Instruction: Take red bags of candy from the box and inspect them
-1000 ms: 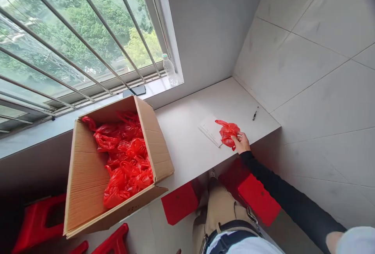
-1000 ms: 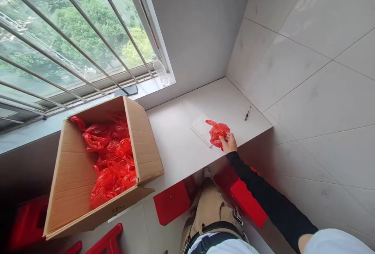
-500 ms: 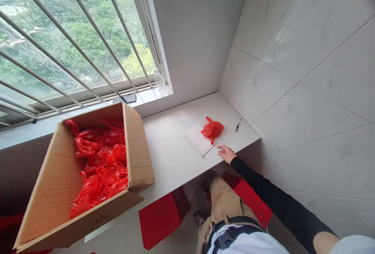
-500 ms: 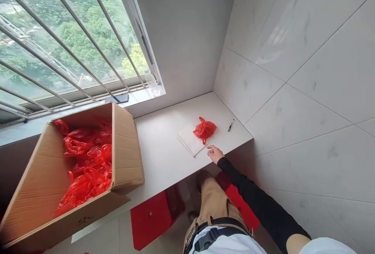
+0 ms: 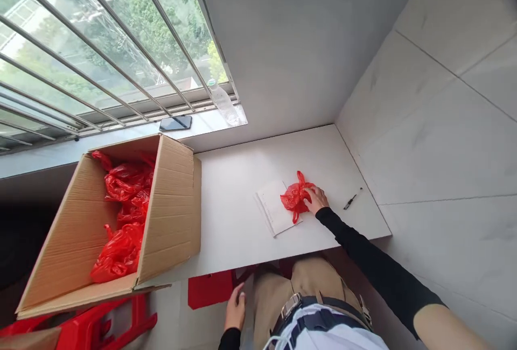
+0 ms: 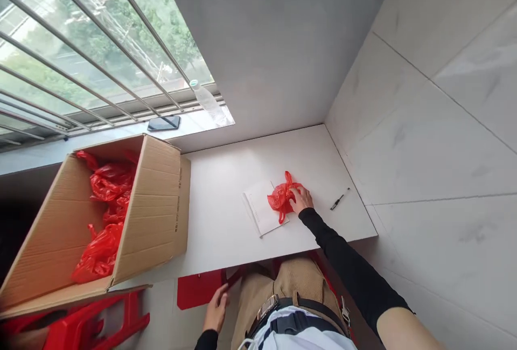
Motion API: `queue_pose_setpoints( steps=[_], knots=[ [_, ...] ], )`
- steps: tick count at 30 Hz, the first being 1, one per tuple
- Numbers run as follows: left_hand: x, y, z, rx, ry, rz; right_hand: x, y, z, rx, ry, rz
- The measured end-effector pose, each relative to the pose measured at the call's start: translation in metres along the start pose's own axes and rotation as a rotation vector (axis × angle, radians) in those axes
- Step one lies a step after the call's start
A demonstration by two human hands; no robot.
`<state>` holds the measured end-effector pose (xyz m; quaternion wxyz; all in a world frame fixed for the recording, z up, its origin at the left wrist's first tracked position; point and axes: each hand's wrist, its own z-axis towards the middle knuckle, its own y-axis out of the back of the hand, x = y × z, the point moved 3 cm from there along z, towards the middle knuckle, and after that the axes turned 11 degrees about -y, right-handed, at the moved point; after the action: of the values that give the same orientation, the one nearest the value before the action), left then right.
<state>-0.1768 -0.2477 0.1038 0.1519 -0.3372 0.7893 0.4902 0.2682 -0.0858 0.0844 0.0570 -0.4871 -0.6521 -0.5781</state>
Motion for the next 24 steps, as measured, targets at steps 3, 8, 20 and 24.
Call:
queue_pose_setpoints(
  steps=[3, 8, 20, 24],
  knots=[
    [-0.058, -0.032, 0.03, 0.143, -0.123, 0.031, -0.006, 0.002, 0.002, 0.047, 0.028, -0.026],
    [-0.153, -0.082, 0.082, 0.347, -0.481, 0.378, -0.012, 0.014, -0.002, 0.122, 0.031, -0.016],
    [-0.186, -0.064, 0.146, 0.256, -0.347, 0.61, -0.016, 0.028, -0.003, 0.179, -0.065, -0.002],
    [-0.226, -0.024, 0.143, -0.013, -0.408, 0.285, -0.019, 0.035, -0.007, 0.186, -0.109, 0.005]
  ],
)
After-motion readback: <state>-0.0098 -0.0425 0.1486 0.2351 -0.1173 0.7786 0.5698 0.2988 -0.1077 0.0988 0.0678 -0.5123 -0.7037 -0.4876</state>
